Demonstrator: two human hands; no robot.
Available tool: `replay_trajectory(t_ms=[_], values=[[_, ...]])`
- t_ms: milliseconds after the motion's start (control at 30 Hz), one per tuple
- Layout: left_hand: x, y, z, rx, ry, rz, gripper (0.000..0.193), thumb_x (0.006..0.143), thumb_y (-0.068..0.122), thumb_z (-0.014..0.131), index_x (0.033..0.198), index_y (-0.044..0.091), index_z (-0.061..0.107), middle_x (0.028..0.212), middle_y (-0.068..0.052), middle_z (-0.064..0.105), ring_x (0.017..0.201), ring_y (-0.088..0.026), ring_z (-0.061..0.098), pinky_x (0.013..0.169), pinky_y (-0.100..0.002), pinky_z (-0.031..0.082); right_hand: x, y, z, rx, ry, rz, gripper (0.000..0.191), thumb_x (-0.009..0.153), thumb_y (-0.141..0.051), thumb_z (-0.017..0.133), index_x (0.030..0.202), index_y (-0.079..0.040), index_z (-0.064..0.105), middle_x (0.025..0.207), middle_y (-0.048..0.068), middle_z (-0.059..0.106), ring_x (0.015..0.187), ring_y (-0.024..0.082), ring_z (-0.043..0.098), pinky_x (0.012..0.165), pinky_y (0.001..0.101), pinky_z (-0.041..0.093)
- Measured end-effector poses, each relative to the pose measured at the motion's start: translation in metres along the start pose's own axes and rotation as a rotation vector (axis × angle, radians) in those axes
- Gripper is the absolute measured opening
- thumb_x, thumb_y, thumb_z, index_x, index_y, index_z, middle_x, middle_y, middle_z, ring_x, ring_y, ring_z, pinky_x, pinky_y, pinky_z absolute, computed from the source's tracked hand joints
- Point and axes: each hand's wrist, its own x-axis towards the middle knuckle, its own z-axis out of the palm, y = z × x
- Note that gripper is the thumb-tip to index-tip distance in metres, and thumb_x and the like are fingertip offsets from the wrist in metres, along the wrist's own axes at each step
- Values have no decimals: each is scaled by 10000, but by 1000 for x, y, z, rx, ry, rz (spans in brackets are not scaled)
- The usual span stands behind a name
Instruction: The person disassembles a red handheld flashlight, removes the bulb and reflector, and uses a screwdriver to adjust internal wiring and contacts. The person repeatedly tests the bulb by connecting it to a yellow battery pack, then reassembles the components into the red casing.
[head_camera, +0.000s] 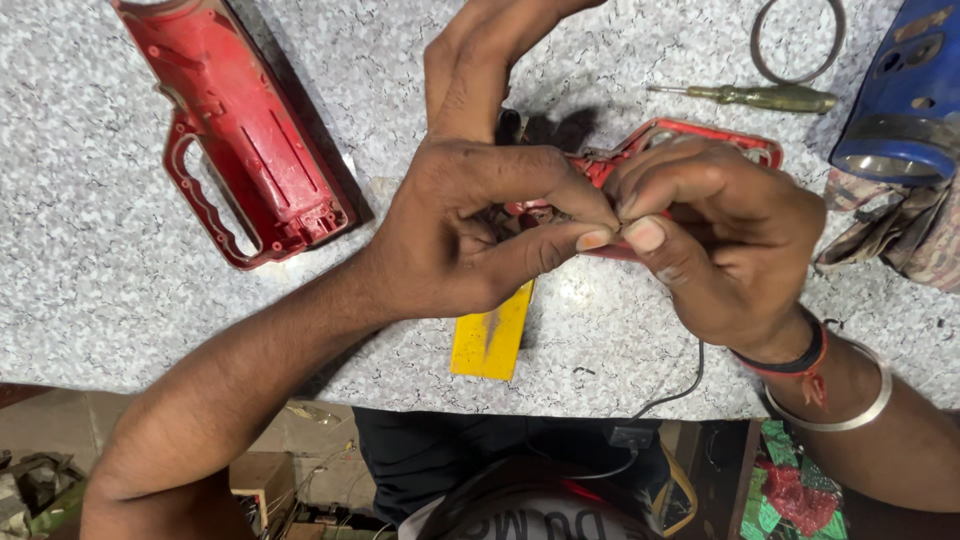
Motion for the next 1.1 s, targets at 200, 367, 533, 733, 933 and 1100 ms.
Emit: replay_trajectory(t_ms=[200,367,533,733,933,1100], values=[[6,-6,-8,161,85,-38,164,876,358,894,962,222,862,1598,-203,349,1521,-329,239,1285,-545,150,9,8,-15,-259,33,-214,113,1007,-111,704,983,-7,666,886,113,698,815,175,727,746,312,645],[0,0,-1,248,48,20,212,920,394,889,1062,237,869,1613,-177,413,1532,-347,209,1262,-552,112,7,-9,-11,-624,-54,-257,93,937,-27,776,913,23,702,848,143,714,848,256,736,675,314,581],[-6,7,3,409,76,66,136,948,306,867,1047,215,848,1633,-165,431,1535,-359,163,1237,-541,116,15,-17,-4,-720,-55,-330,120,863,2,825,895,34,714,815,153,714,766,252,718,621,321,559],[-2,4,0,382,66,113,96,969,284,875,985,195,842,1640,-160,433,1534,-356,139,1241,-545,100,18,-18,1,-678,-95,-287,168,853,22,814,911,27,657,838,148,687,793,270,702,698,371,556],[0,6,4,202,43,0,67,861,228,836,893,170,825,1629,-173,412,1550,-356,150,1280,-537,78,15,-9,4,-572,-100,-239,173,862,6,795,913,10,630,844,123,684,762,219,690,656,337,534],[2,5,6,116,27,-43,76,891,195,780,941,156,821,1647,-181,354,1532,-339,194,1279,-518,117,9,-6,1,-523,-75,-163,156,901,-19,780,937,4,630,862,133,682,740,188,665,635,314,513]])
